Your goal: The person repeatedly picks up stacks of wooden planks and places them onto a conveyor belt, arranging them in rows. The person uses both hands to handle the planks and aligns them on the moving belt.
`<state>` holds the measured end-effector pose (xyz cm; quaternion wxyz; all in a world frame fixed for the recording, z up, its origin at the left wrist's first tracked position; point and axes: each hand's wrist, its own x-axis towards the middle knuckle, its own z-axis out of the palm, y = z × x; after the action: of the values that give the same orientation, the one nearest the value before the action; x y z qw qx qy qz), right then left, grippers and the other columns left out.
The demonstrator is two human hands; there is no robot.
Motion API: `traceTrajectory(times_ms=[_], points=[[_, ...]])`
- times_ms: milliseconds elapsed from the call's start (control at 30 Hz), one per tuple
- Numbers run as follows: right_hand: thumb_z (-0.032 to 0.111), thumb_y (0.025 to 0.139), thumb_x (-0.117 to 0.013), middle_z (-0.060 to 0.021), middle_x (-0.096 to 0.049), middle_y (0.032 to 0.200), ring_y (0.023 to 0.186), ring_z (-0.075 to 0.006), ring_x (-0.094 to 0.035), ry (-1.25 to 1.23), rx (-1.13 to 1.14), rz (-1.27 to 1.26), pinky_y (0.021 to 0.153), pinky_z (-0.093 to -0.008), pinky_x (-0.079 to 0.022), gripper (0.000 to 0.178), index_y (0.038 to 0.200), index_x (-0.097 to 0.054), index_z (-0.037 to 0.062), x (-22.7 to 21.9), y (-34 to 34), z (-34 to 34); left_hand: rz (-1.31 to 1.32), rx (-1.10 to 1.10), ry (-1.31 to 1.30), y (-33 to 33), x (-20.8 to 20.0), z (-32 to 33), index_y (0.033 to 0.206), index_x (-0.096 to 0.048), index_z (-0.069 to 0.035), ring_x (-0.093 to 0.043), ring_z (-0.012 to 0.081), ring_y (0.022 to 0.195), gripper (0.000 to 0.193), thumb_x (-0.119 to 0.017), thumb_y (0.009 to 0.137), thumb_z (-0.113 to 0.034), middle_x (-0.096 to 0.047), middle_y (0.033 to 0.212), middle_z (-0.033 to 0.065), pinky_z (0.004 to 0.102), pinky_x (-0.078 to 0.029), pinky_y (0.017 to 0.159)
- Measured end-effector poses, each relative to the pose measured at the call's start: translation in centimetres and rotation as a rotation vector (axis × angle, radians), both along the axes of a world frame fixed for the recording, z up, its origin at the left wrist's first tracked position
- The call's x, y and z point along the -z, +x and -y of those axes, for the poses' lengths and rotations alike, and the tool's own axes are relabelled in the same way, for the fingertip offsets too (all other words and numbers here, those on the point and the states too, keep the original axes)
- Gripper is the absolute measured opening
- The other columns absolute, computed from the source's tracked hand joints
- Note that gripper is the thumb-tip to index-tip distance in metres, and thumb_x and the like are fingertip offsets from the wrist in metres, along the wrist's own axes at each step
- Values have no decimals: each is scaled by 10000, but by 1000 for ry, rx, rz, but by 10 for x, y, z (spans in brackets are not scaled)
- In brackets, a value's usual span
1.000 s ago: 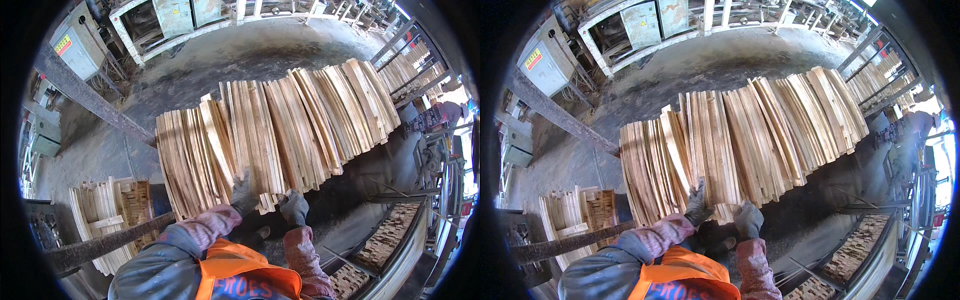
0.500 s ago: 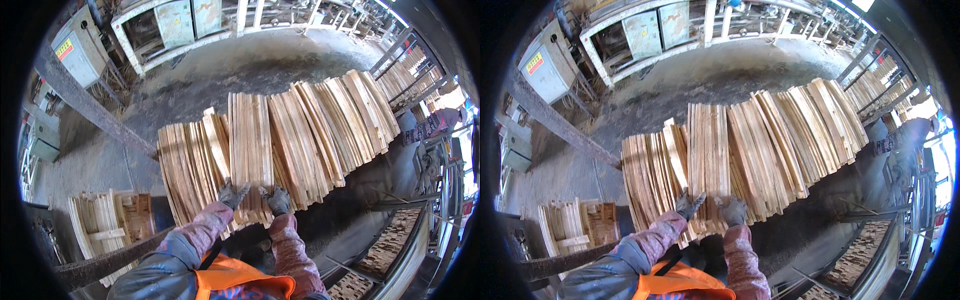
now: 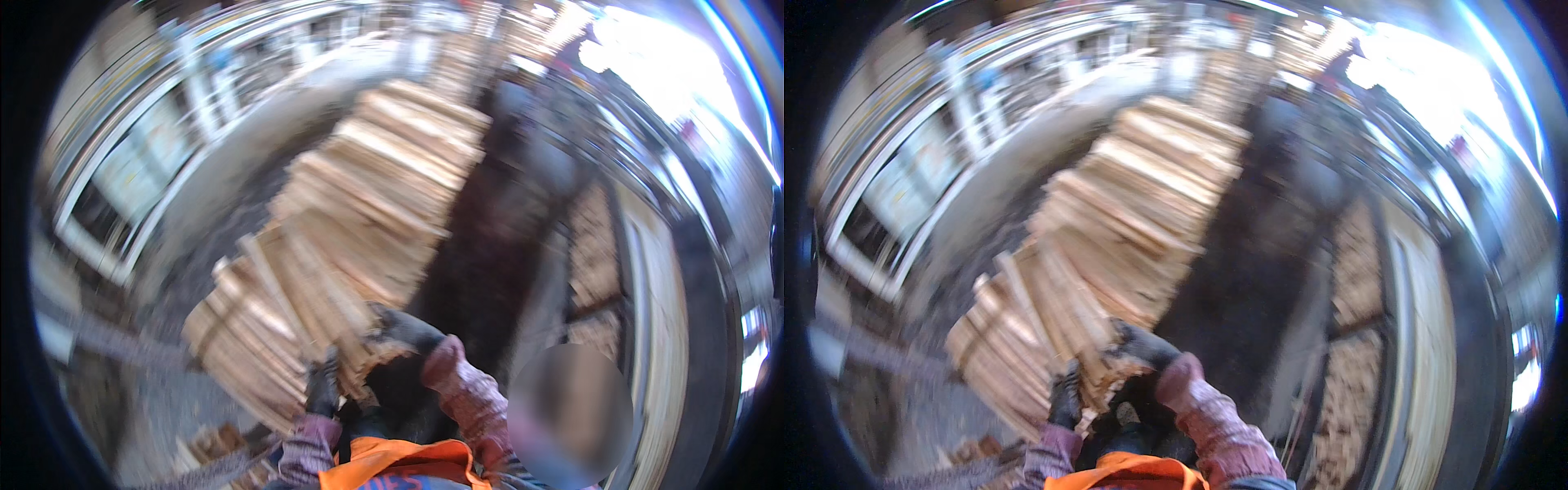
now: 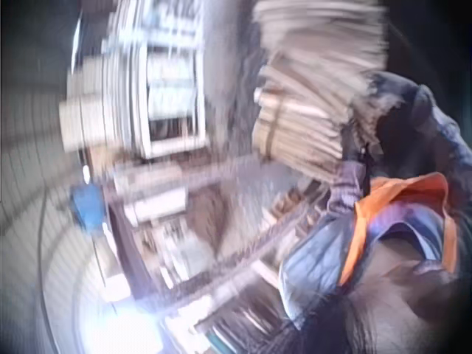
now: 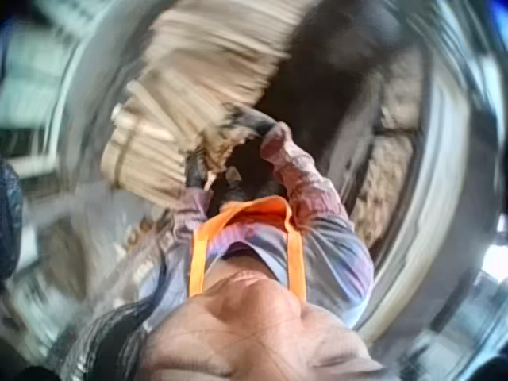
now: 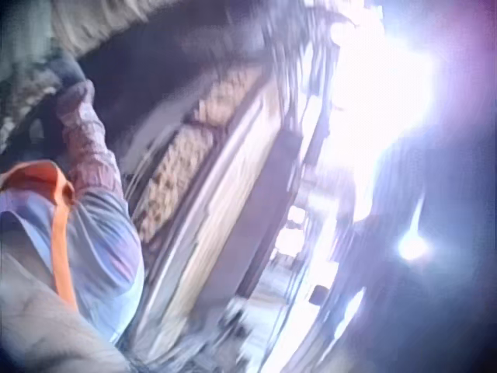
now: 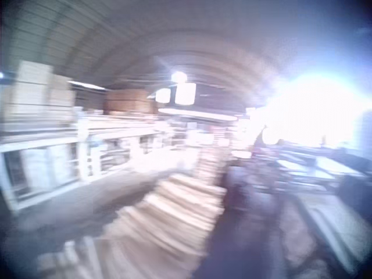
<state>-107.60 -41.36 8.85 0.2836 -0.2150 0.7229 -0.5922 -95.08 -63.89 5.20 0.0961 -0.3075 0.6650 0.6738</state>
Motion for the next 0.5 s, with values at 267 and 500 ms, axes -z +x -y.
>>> traceTrajectory(times_ms=[267,500], points=[[286,873,-863,-153,-385,1617,1474,-202,-344,-127,250,-60,1238,-325,-240,1035,1613,-230,-68,-139,220,-167,-477,63,494,145,-75,-162,1599,-280,-64,-535,276,1294,779,-714,1007,-323,-487,1496,150,419,-496,1055],[293,843,-893,-180,-334,1659,1520,-209,-280,97,843,-312,1246,-329,-218,1073,1623,-235,-40,-203,541,-326,-450,678,679,331,-138,-329,1634,-163,-128,-453,282,1331,919,-766,965,-314,-390,1511,131,436,-442,1113]])
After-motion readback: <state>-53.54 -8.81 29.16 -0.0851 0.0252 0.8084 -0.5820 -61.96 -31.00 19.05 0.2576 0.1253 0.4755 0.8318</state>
